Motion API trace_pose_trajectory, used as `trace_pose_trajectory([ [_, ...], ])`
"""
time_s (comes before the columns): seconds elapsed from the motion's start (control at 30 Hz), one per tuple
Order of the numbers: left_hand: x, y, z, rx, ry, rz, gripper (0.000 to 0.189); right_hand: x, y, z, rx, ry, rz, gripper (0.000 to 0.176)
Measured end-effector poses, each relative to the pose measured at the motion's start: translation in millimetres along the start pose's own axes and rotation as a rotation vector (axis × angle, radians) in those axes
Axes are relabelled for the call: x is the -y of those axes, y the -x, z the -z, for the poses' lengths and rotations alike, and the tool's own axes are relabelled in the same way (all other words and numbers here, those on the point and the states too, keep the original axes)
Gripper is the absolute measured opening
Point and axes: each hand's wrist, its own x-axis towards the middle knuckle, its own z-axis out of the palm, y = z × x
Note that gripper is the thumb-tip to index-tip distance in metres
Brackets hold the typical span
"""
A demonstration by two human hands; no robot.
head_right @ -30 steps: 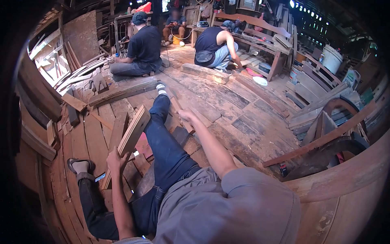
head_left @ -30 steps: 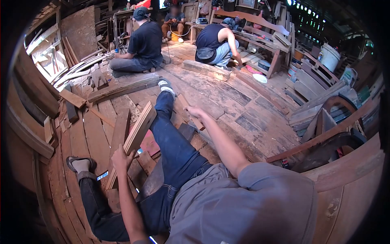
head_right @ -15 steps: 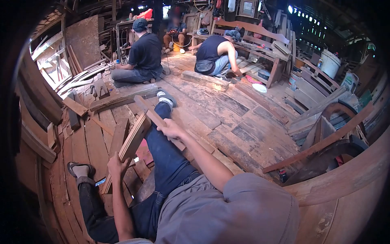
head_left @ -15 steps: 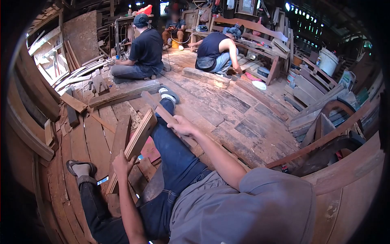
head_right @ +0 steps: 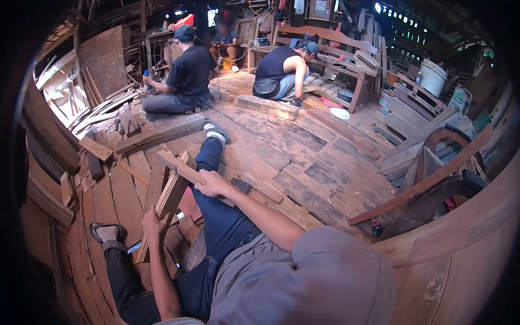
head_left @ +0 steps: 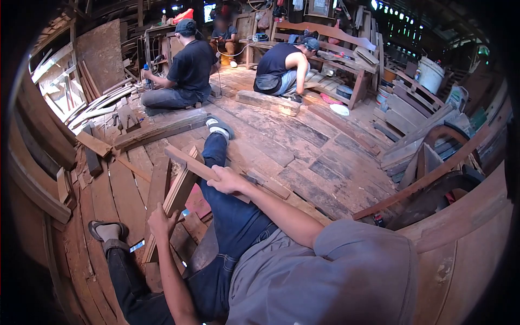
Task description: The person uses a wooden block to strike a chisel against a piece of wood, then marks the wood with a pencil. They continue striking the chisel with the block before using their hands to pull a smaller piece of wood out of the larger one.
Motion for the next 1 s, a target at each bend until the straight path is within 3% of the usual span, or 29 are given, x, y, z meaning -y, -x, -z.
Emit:
trace_pose_trajectory([
  [0.4, 5, -3, 0, 0.022, 0.052, 0.017, 0.057, -1, 6, -22, 0.055, 0.098, 0.009, 0.05],
  [0.6, 0, 1, 2, 0.019, 0.042, 0.021, 0.055, 25, 21, -12, -0.025, 0.416, 0.01, 0.077],
  [0.67, 3, 1, -5, 0.017, 0.048, -0.003, 0.054, 3, 11, -25, -0.047, 0.391, -0.039, 0.075],
  [0.77, 12, 3, -12, -0.01, 0.053, -0.033, 0.053, 22, 25, -33, -0.014, 0.327, -0.045, 0.07],
  [0.9, 3, 1, -5, 0.029, 0.023, -0.021, 0.051, 44, 50, -24, 0.189, 0.499, 0.045, 0.066],
  [1.0, 2, 4, -6, 0.02, 0.041, -0.023, 0.052, -27, 0, -19, 0.057, 0.502, -0.07, 0.065],
])
